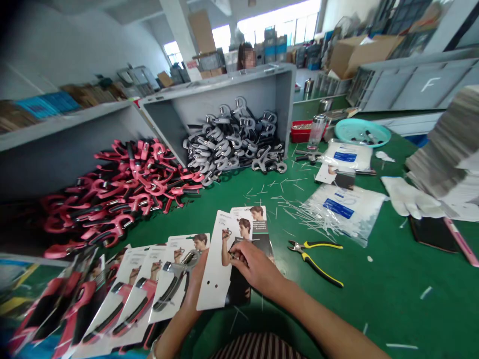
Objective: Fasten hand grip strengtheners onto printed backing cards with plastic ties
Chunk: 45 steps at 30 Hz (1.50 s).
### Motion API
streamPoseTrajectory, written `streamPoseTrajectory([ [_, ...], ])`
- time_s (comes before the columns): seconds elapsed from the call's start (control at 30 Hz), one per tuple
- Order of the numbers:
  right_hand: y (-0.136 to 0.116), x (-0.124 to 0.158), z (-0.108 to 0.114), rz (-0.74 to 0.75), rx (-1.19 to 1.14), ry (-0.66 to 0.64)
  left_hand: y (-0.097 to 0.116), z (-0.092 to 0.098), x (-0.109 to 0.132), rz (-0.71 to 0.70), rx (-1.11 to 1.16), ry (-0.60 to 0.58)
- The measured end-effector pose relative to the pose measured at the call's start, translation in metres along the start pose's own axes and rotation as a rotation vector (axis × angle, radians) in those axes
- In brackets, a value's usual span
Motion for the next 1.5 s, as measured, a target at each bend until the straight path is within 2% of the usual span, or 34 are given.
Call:
streamPoseTrajectory([
  [0.1,-0.001,-0.003,0.000,0.024,0.020,0.033,-0.002,-0.004,-0.004,-0.047,-0.009,0.021],
  [0.17,0.000,-0.004,0.001,0.048,0.022,0.043,0.000,-0.004,-0.005,-0.025,0.022,0.009],
  [0.23,0.007,-0.004,0.005,0.008,0.012,0.077,0.006,-0.002,-0.003,0.060,0.121,-0.032],
  [0.33,0.023,-0.001,0.016,-0.144,-0.046,0.163,0.017,0.006,0.007,0.217,0.313,-0.098],
  [0.43,0.027,0.007,0.023,-0.268,-0.142,0.248,0.015,0.007,0.017,0.345,0.295,-0.193],
  [0.5,0.020,0.012,0.025,-0.251,-0.171,0.235,0.006,0.004,0.020,0.413,0.234,-0.253],
  [0.57,0.012,0.015,0.029,-0.172,-0.153,0.138,-0.001,0.005,0.017,0.436,0.242,-0.248],
  [0.63,0.019,0.013,0.048,-0.122,-0.020,0.085,-0.003,0.009,0.011,0.404,0.283,-0.201],
  [0.67,0.029,0.009,0.066,-0.120,0.093,0.112,-0.001,0.011,0.009,0.384,0.296,-0.180],
  [0.73,0.063,-0.003,0.114,-0.196,0.524,0.237,0.002,0.012,0.008,0.368,0.302,-0.156],
  [0.83,0.110,-0.028,0.164,-0.267,0.734,0.277,0.007,0.006,0.010,0.389,0.321,-0.149],
  [0.9,0.132,-0.043,0.178,-0.290,0.799,0.258,0.009,-0.002,0.011,0.399,0.346,-0.143],
  [1.07,0.150,-0.072,0.175,-0.305,0.855,0.174,0.011,-0.008,0.007,0.392,0.372,-0.066],
  [1.2,0.147,-0.088,0.187,-0.278,0.805,0.207,0.012,0.001,0.000,0.403,0.410,-0.034],
  [1.33,0.143,-0.097,0.205,-0.260,0.693,0.280,0.011,0.004,-0.003,0.415,0.422,-0.017],
  [1.5,0.154,-0.097,0.206,-0.324,0.478,0.234,0.012,0.003,-0.003,0.362,0.421,-0.010],
])
Point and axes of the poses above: each hand's wrist, its own x-axis away from the middle knuckle, its own z-axis out of the back of the hand, y = z × x, the point moved 7 cm from there along -x, towards the middle knuckle, and after that the axes turned 9 degrees about y, right-handed, at the moved point
